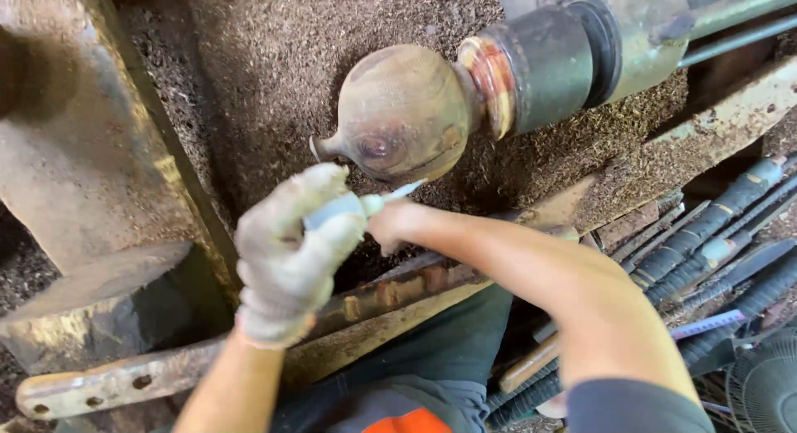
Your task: Applying glue or resin to a wooden bowl mounted on a lathe.
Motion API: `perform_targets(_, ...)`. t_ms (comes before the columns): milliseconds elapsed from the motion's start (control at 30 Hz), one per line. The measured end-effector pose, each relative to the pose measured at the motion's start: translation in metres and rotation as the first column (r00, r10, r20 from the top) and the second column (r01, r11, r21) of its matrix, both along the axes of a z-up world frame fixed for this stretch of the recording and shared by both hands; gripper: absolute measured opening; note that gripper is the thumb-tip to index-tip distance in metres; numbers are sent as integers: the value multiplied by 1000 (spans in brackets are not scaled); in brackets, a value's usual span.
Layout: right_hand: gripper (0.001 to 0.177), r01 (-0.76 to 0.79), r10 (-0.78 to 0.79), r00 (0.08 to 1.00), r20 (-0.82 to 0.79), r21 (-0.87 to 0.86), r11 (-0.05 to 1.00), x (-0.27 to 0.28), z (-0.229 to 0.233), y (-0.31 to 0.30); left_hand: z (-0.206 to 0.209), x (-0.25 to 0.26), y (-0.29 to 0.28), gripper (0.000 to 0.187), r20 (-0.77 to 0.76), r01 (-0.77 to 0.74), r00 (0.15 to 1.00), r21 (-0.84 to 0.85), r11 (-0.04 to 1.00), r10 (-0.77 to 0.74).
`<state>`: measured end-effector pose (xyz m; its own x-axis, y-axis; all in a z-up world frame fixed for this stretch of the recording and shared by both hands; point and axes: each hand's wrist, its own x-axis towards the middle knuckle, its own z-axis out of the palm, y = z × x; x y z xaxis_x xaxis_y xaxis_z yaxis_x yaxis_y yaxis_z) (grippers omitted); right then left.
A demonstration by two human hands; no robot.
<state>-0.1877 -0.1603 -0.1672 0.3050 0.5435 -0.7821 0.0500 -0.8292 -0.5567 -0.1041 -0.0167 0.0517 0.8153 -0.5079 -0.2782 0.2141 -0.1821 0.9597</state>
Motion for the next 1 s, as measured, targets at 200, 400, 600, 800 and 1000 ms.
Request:
perform_targets(200,42,937,-342,259,-903,321,-139,-84,-246,59,-10,-17,-14,34,243,-42,969,32,999,33)
perform_targets(400,43,864,-639,466,-611,471,179,-6,-66,27,-1,-14,-21,29,423,3,902,209,978,-93)
perform_targets(600,48,719,-723,659,-210,460,521,4,28,-8,-5,-18,-22,29,565,-23,822,159,987,-72)
perform_targets(800,55,573,-634,757,157,307,760,-49,71,-74,-12,-20,-20,31,628,-10,771,176,984,-105)
perform_targets(1000,22,582,-810,-192,554,729,360,-65,157,-135,-10,-22,-20,29,621,-2,778,157,988,-97)
